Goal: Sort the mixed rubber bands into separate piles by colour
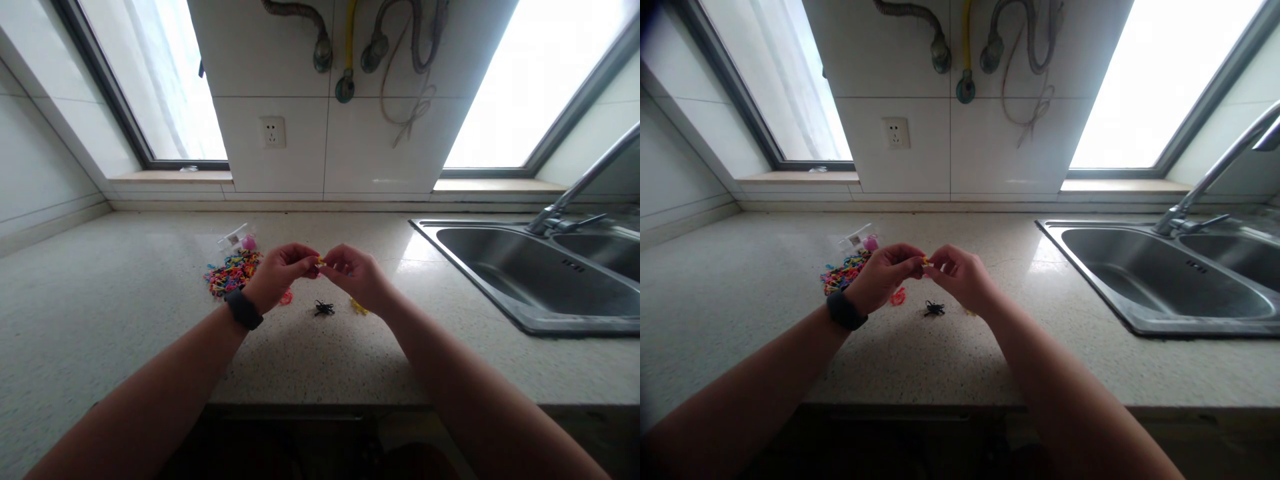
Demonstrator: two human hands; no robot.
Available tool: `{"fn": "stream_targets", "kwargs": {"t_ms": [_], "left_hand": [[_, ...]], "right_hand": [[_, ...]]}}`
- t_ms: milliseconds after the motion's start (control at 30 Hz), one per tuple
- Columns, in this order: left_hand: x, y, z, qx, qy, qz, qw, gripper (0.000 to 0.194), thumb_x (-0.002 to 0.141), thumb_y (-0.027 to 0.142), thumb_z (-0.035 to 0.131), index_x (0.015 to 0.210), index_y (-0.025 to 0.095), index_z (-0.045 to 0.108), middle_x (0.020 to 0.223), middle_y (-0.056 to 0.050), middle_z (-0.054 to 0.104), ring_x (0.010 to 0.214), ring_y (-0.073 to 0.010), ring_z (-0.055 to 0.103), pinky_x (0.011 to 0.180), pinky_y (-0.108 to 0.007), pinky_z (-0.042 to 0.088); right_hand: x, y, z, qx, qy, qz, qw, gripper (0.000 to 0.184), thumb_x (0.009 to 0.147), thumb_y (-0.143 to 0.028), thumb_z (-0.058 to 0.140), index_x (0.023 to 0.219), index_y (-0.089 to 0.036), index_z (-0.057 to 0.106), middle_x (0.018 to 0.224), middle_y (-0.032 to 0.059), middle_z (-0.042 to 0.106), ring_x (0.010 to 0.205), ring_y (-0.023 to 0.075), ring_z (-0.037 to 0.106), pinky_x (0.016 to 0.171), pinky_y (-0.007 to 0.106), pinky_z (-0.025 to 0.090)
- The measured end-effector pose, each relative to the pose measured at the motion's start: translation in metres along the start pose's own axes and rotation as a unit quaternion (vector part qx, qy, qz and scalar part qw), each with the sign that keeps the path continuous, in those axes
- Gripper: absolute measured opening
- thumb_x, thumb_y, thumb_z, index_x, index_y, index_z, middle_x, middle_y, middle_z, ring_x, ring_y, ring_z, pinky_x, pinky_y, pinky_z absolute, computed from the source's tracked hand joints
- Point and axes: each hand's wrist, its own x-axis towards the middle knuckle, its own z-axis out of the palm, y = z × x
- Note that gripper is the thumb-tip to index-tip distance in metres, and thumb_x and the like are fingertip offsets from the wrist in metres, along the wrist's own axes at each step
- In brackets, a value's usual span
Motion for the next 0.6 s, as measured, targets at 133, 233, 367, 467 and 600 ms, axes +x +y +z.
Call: {"fn": "stream_targets", "kwargs": {"t_ms": [133, 233, 367, 467, 600], "left_hand": [[-0.0003, 0.0000, -0.0001, -0.027, 0.001, -0.009, 1.000, 0.019, 0.080, 0.027, 0.080, 0.092, 0.015, 0.072, 0.080, -0.002, 0.073, 0.072, -0.0110, 0.067, 0.076, -0.028, 0.058], [0.0001, 0.0007, 0.0002, -0.045, 0.006, -0.010, 0.999, 0.019, 0.079, 0.027, 0.081, 0.091, 0.014, 0.072, 0.081, -0.002, 0.074, 0.072, -0.0110, 0.069, 0.076, -0.027, 0.058], [0.0009, 0.0014, 0.0007, -0.074, 0.027, -0.014, 0.997, 0.022, 0.075, 0.025, 0.084, 0.089, 0.014, 0.072, 0.081, -0.002, 0.075, 0.070, -0.0106, 0.070, 0.075, -0.026, 0.058], [0.0016, 0.0017, -0.0004, -0.091, 0.040, -0.020, 0.995, 0.024, 0.073, 0.024, 0.086, 0.089, 0.013, 0.071, 0.082, -0.002, 0.076, 0.070, -0.0104, 0.071, 0.075, -0.025, 0.059], [0.0022, 0.0028, -0.0026, -0.103, 0.044, -0.027, 0.993, 0.024, 0.074, 0.024, 0.086, 0.091, 0.014, 0.071, 0.084, -0.002, 0.077, 0.071, -0.0101, 0.071, 0.074, -0.023, 0.059]], "right_hand": [[0.0007, 0.0041, 0.0011, 0.000, 0.019, -0.005, 1.000, 0.014, 0.086, -0.032, 0.070, 0.088, -0.019, 0.067, 0.069, -0.0023, 0.060, 0.058, 0.0089, 0.047, 0.053, 0.025, 0.038], [0.0013, 0.0041, 0.0010, -0.003, 0.024, -0.002, 1.000, 0.011, 0.085, -0.029, 0.069, 0.087, -0.019, 0.068, 0.071, -0.0018, 0.061, 0.058, 0.0086, 0.047, 0.053, 0.025, 0.039], [0.0020, 0.0024, 0.0011, 0.004, 0.033, 0.010, 0.999, 0.010, 0.085, -0.028, 0.068, 0.086, -0.018, 0.067, 0.072, -0.0011, 0.063, 0.059, 0.0089, 0.049, 0.054, 0.026, 0.040], [0.0023, 0.0034, 0.0005, 0.008, 0.039, 0.020, 0.999, 0.010, 0.084, -0.028, 0.068, 0.085, -0.018, 0.066, 0.070, -0.0011, 0.062, 0.058, 0.0091, 0.049, 0.054, 0.026, 0.041], [0.0032, 0.0057, -0.0029, 0.028, 0.040, 0.038, 0.998, 0.011, 0.084, -0.029, 0.069, 0.085, -0.019, 0.065, 0.071, -0.0008, 0.062, 0.057, 0.0092, 0.049, 0.052, 0.027, 0.041]]}}
